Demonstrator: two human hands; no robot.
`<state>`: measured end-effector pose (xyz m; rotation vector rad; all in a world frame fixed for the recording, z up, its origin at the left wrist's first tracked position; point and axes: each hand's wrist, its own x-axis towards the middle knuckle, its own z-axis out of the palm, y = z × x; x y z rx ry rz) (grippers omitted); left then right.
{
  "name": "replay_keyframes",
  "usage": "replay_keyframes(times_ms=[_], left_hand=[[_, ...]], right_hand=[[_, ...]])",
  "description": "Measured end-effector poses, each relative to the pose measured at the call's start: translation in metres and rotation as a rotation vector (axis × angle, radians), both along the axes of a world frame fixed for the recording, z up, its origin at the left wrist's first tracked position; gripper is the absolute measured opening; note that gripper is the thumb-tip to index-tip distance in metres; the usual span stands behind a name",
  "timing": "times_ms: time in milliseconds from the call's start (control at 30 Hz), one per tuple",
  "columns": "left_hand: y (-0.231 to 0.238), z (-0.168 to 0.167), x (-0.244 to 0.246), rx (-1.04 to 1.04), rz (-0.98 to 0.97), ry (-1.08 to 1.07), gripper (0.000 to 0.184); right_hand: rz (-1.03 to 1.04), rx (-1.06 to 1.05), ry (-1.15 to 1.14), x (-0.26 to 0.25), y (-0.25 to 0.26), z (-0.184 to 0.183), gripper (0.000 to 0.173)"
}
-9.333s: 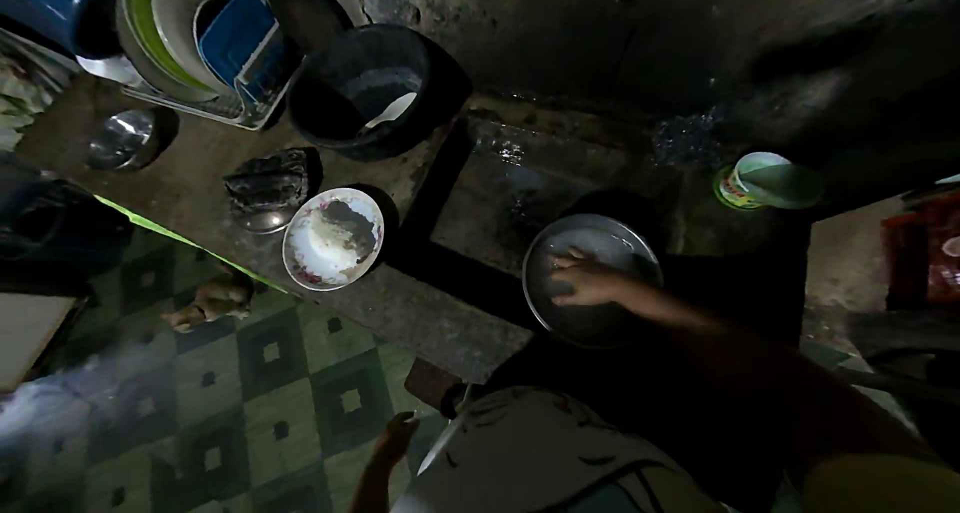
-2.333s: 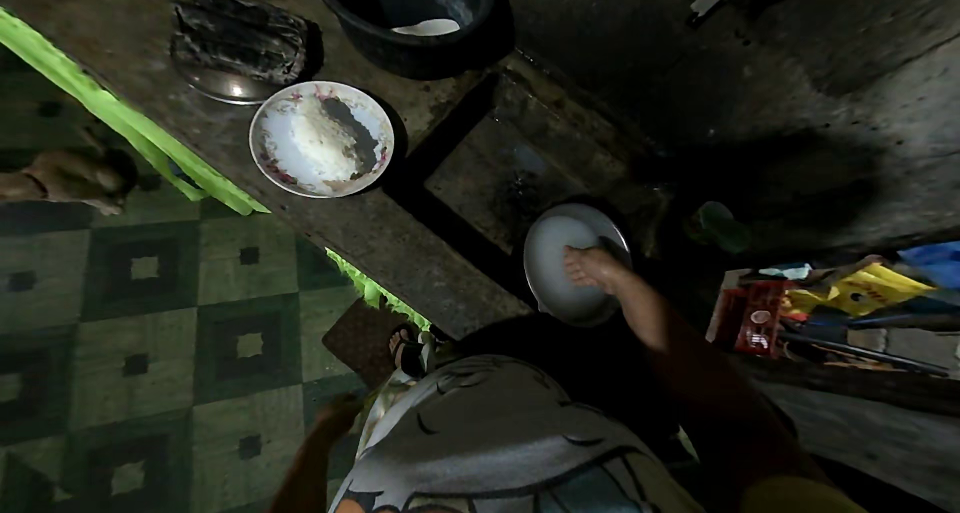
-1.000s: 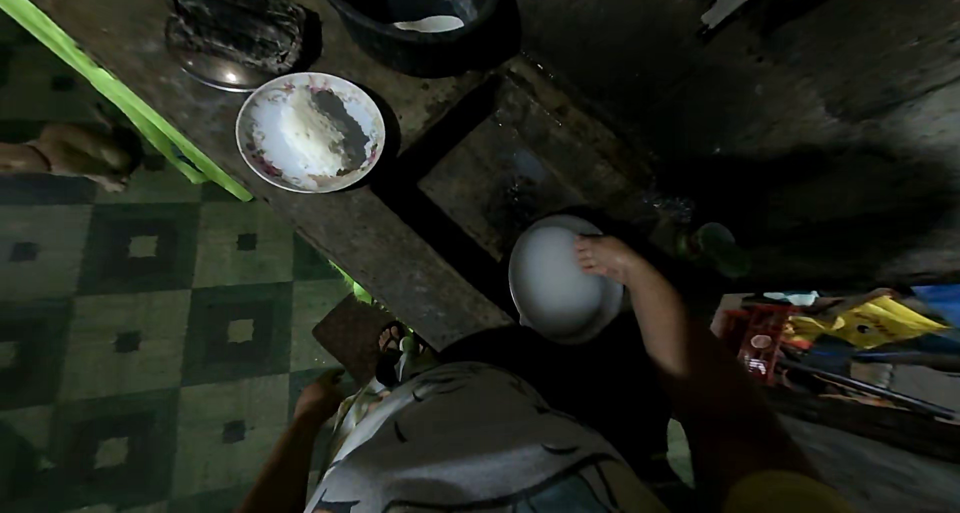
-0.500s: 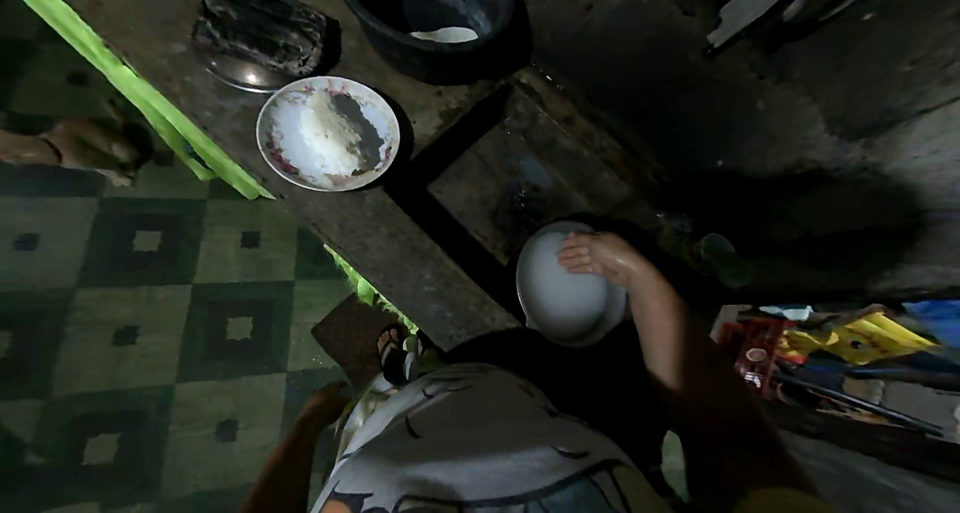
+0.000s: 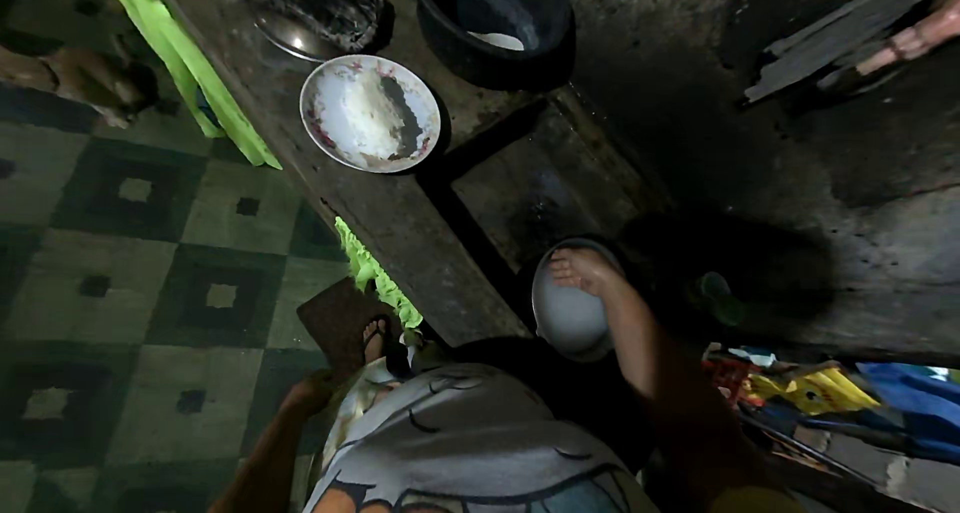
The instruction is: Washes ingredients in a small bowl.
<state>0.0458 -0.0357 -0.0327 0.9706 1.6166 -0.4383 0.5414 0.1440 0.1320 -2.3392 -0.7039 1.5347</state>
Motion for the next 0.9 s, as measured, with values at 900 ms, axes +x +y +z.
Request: replay_keyframes(times_ms=[900], left_hand=[[0.144,0.195,0.17,1.336,-0.529,-0.534,0.053]], right_hand=[[-0.081,0.108,0.058,0.03,-0.081,0.041,0.042]])
